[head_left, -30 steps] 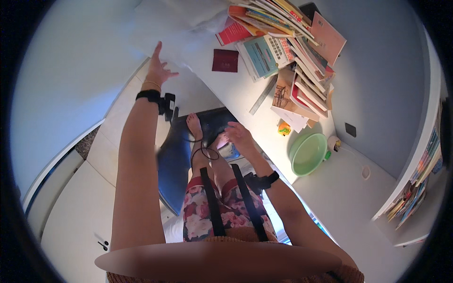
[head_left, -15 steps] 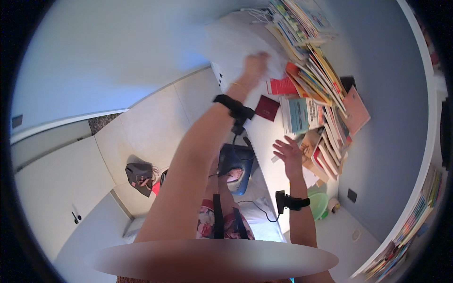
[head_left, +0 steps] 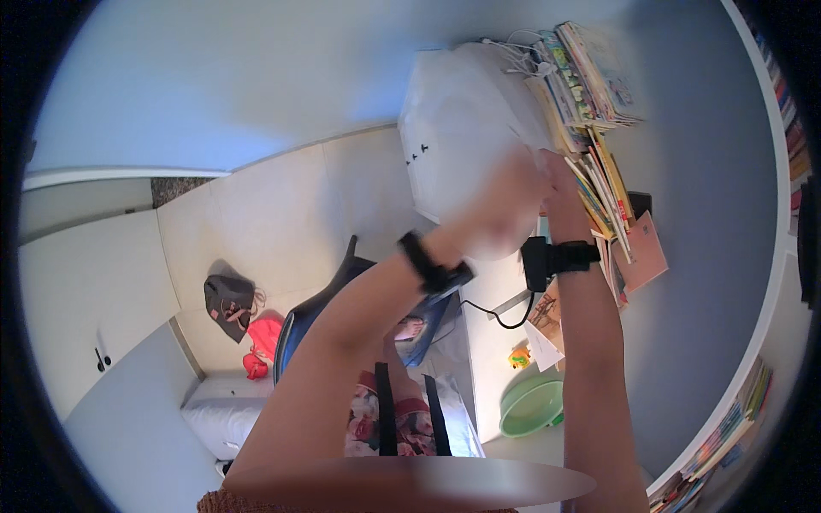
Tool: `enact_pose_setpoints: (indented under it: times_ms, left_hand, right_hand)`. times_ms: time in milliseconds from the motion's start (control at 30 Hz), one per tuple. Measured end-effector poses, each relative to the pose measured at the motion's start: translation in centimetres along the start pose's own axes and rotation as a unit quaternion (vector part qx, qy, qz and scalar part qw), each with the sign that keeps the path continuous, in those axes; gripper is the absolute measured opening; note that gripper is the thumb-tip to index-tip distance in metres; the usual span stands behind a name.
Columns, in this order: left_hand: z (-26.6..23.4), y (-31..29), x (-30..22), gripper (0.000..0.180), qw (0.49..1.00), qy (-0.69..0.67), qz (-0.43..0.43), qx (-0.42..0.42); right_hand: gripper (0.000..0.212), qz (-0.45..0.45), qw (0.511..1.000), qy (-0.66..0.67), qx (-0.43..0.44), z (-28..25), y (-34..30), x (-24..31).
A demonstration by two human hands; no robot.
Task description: The person clears books from a white shelf by hand, wipes the shelf surface with a cloth, and then rinses and wrings out the cloth in a basin of water.
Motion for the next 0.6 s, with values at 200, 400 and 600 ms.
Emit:
enact_pose_setpoints:
  times_ms: [200,400,600]
  left_hand:
    - [-9.7,-2.9,5.5,0.077,0.745,-0.231,-0.602,-0.173]
    - [-7.6,4.5,10.0,0.087,0.653,-0.473,-0.586,-0.076]
    - [-5.4,-2.9,12.4,0.028,0.878,-0.059,-0.465,0.096]
  right_hand:
    - [0.017,0.172,0.979,0.08,-0.079,1.4,0.4,-1.4]
    - [0.017,0.204,0.967,0.006,-0.152,6.1,-8.9,0.9]
    - [0.029,0.119,0.989,-0.036,-0.085,8.7,-12.3,-7.4]
Point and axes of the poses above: each hand's wrist, its own y-axis towards the middle knuckle, its own z-axis out of the palm, x = y × z, the point moved 5 cm from there along y, towards the middle knuckle, and after that the axes turned 13 degrees about -x, right-handed, at the moved point
